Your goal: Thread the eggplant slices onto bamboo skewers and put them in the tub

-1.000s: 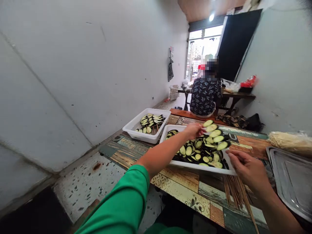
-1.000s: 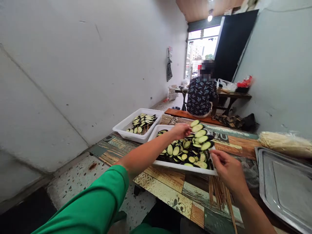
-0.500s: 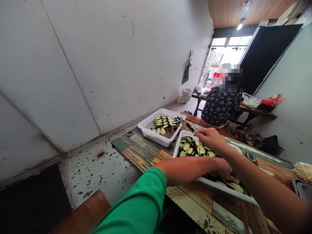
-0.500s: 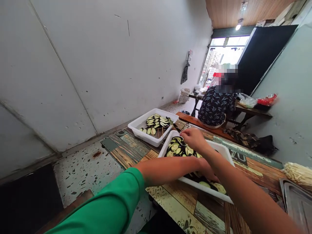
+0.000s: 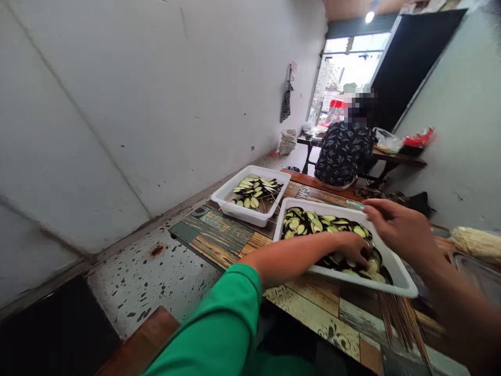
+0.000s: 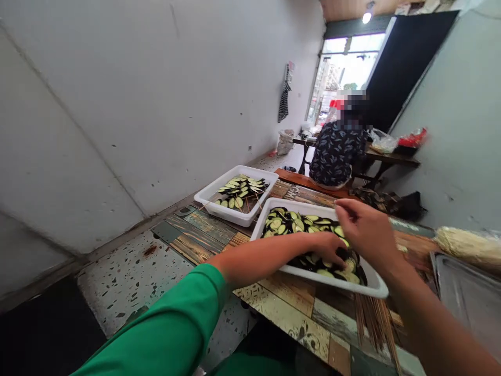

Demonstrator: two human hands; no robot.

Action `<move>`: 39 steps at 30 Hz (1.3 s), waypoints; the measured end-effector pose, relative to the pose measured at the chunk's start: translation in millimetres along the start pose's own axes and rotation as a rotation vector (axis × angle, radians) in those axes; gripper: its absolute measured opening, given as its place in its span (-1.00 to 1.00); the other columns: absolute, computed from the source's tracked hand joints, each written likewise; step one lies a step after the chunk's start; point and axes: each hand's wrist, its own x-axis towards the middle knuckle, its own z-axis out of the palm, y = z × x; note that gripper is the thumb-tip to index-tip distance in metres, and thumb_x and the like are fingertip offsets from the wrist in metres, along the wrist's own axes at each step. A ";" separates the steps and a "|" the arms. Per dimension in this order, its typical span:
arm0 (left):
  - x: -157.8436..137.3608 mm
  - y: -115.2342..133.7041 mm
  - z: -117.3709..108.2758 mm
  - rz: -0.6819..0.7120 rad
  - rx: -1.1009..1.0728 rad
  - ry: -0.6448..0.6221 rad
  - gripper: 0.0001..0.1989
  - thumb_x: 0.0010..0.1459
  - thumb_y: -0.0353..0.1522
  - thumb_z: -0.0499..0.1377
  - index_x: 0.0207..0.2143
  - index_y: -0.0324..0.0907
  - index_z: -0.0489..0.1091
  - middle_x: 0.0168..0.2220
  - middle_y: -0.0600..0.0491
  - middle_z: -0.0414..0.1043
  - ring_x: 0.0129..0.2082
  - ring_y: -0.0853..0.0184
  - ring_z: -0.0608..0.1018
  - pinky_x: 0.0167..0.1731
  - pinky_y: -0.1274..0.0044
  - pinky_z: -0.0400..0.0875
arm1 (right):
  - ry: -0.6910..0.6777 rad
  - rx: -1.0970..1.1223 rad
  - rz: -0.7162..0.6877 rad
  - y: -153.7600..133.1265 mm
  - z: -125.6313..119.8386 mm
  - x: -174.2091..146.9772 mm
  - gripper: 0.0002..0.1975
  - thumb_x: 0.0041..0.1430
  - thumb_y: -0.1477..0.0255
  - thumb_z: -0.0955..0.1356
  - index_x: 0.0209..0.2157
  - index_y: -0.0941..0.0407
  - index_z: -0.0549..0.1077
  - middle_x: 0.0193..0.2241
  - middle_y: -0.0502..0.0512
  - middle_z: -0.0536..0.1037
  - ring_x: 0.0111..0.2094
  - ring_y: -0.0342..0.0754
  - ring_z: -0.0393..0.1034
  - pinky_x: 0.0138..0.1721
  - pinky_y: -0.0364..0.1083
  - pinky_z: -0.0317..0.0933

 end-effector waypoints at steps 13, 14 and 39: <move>24.4 -34.3 -3.8 -0.069 -0.078 -0.077 -0.68 0.08 -0.18 0.15 -0.22 -0.20 0.50 -0.31 0.08 0.50 -0.30 0.43 0.46 -0.18 0.62 0.28 | -0.391 -0.195 0.276 107.3 15.4 -173.1 -0.67 0.14 0.23 0.24 -0.26 0.14 0.51 -0.30 0.18 0.56 -0.29 0.03 0.43 -0.38 -0.09 0.17; 23.9 -33.5 -4.7 -0.079 -0.085 -0.073 -0.67 0.10 -0.17 0.14 -0.21 -0.20 0.50 -0.30 0.07 0.50 -0.29 0.43 0.46 -0.16 0.62 0.27 | -0.395 -0.229 0.306 105.6 18.9 -172.2 -0.71 0.15 0.27 0.24 -0.31 0.14 0.50 -0.33 0.18 0.56 -0.31 0.03 0.43 -0.40 -0.10 0.14; 19.6 -19.4 -4.7 0.103 0.592 -0.146 -0.81 -0.24 -0.59 0.23 -0.62 -0.11 0.46 -0.63 0.13 0.37 -0.55 0.40 0.35 -0.45 0.61 0.22 | -0.114 0.888 0.547 98.8 12.7 -99.6 -0.62 -0.01 0.24 0.36 -0.19 0.17 0.46 -0.60 -0.07 0.34 -0.67 -0.25 0.10 -0.67 -0.19 -0.05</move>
